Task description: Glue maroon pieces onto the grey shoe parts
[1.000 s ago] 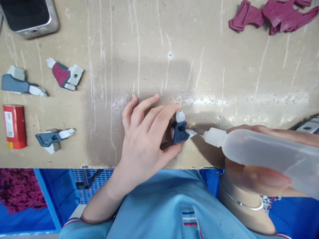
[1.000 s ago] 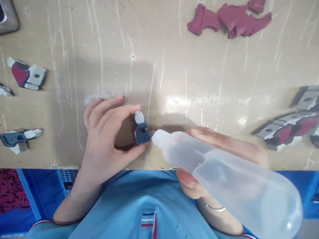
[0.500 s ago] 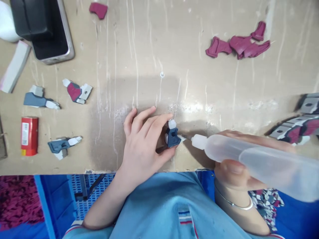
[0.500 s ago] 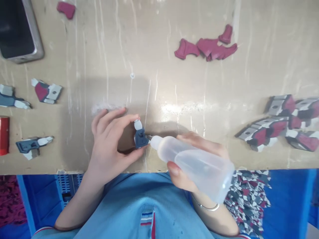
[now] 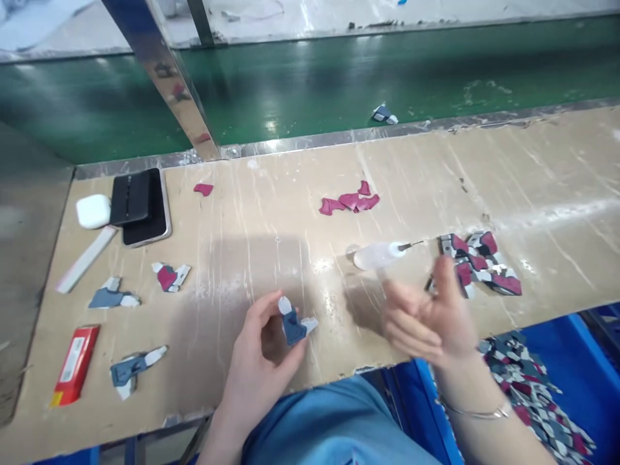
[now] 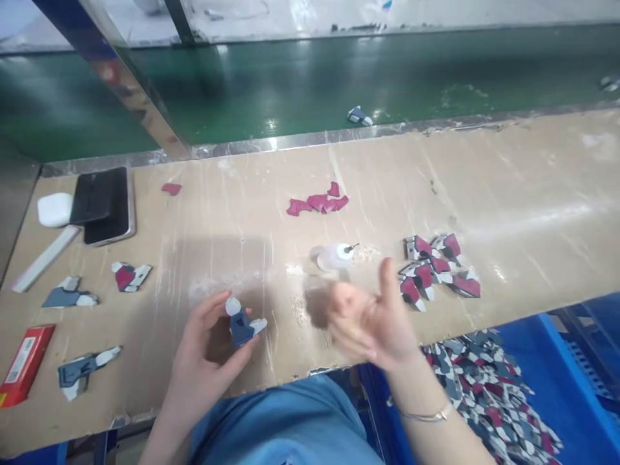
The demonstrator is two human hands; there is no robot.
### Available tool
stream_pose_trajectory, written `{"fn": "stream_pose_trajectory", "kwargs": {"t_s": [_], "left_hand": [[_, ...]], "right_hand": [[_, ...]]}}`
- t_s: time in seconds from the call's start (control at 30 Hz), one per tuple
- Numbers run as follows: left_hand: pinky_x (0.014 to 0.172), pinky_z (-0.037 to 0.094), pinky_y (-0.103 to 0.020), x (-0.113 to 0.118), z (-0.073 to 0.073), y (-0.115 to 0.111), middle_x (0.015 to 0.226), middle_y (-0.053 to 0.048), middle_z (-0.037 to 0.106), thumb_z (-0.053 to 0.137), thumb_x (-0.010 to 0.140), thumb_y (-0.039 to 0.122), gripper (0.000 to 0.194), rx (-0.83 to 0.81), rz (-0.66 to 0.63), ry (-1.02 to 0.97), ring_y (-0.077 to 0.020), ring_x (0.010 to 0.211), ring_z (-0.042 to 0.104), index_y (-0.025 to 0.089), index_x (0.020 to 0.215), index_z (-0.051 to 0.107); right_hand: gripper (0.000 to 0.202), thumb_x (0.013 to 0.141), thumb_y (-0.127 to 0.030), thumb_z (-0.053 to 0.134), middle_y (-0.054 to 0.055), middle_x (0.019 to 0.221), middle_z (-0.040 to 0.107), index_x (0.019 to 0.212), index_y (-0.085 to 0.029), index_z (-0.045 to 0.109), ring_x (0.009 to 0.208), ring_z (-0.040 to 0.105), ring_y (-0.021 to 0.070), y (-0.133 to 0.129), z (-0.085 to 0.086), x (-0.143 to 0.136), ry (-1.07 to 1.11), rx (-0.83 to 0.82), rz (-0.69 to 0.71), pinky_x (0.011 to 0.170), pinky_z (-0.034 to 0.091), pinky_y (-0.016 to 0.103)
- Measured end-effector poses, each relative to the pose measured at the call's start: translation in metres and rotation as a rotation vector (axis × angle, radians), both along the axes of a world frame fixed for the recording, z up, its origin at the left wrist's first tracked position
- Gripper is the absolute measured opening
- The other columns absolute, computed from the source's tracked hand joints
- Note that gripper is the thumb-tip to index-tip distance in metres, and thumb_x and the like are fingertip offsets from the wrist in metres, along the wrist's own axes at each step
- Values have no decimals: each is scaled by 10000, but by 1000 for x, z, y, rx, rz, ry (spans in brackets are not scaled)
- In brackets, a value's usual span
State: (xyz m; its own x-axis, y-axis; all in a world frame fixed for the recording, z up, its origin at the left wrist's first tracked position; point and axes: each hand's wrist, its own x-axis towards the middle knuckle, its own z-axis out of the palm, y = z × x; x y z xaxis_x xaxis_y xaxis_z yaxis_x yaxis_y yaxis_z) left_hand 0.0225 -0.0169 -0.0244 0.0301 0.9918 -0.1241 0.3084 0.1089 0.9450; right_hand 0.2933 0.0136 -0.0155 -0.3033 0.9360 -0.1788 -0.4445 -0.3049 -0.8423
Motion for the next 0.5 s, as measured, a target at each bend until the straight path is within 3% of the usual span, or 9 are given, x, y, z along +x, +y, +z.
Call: {"fn": "stream_pose_trajectory", "kwargs": {"t_s": [0.03, 0.07, 0.13, 0.2, 0.3, 0.37, 0.43, 0.5], "left_hand": [[957, 672, -354, 1, 3, -1, 1171, -22, 800, 759, 943, 242, 500, -40, -1, -24, -211, 1069, 813, 326, 1416, 622], [988, 664, -362, 2, 6, -2, 1159, -19, 803, 759, 939, 238, 499, -61, -13, -36, -208, 1068, 810, 322, 1413, 625], [1063, 640, -406, 2, 8, -1, 1159, -25, 799, 759, 933, 233, 504, -69, -48, -30, -214, 1082, 800, 310, 1412, 625], [1129, 608, -467, 2, 8, -1, 1192, -41, 789, 761, 931, 239, 518, -64, -89, -11, -233, 1123, 787, 305, 1423, 613], [1176, 574, -528, 0, 7, -2, 1274, -69, 770, 768, 932, 257, 541, -69, -133, 3, -259, 1188, 768, 312, 1441, 594], [1175, 576, -531, -2, 7, -4, 1281, -74, 771, 771, 942, 269, 538, -71, -146, 5, -261, 1189, 770, 318, 1447, 590], [1149, 599, -508, -7, 7, -6, 1244, -67, 785, 766, 952, 265, 529, -74, -145, 3, -254, 1163, 782, 317, 1448, 590], [1122, 617, -479, -11, 8, -7, 1201, -53, 796, 760, 951, 250, 527, -83, -132, 1, -243, 1137, 792, 316, 1446, 593]], "right_hand": [[779, 1104, -806, 173, -78, 427, 288, 709, -265, 570, 327, 247, 122, 4, 1, 14, -299, 127, -139, 335, 271, 253], [707, 1138, -721, 244, -57, 443, 341, 692, -271, 556, 364, 320, 134, 12, 1, 30, -681, 281, -373, 376, 330, 268], [378, 1085, -600, 604, 2, 648, 614, 922, -281, 726, 572, 556, 168, 41, -6, 62, -954, 413, -546, 510, 466, 290], [271, 1051, -499, 709, 87, 1021, 777, 1084, -240, 782, 842, 692, 196, 79, -20, 85, -1148, 498, -511, 709, 579, 328], [283, 1106, -452, 655, 99, 1274, 741, 1223, -209, 742, 1074, 725, 203, 129, -46, 96, -1268, 612, -351, 956, 646, 402], [288, 1127, -439, 617, 107, 1368, 707, 1289, -223, 718, 1155, 715, 216, 147, -57, 96, -1308, 681, -276, 1009, 649, 434], [268, 1118, -444, 642, 94, 1263, 744, 1235, -221, 735, 1028, 728, 183, 153, -59, 97, -1321, 740, -244, 914, 667, 375], [271, 1081, -476, 706, 44, 995, 784, 1154, -224, 776, 790, 720, 129, 148, -51, 101, -1312, 786, -239, 718, 637, 264]]}}
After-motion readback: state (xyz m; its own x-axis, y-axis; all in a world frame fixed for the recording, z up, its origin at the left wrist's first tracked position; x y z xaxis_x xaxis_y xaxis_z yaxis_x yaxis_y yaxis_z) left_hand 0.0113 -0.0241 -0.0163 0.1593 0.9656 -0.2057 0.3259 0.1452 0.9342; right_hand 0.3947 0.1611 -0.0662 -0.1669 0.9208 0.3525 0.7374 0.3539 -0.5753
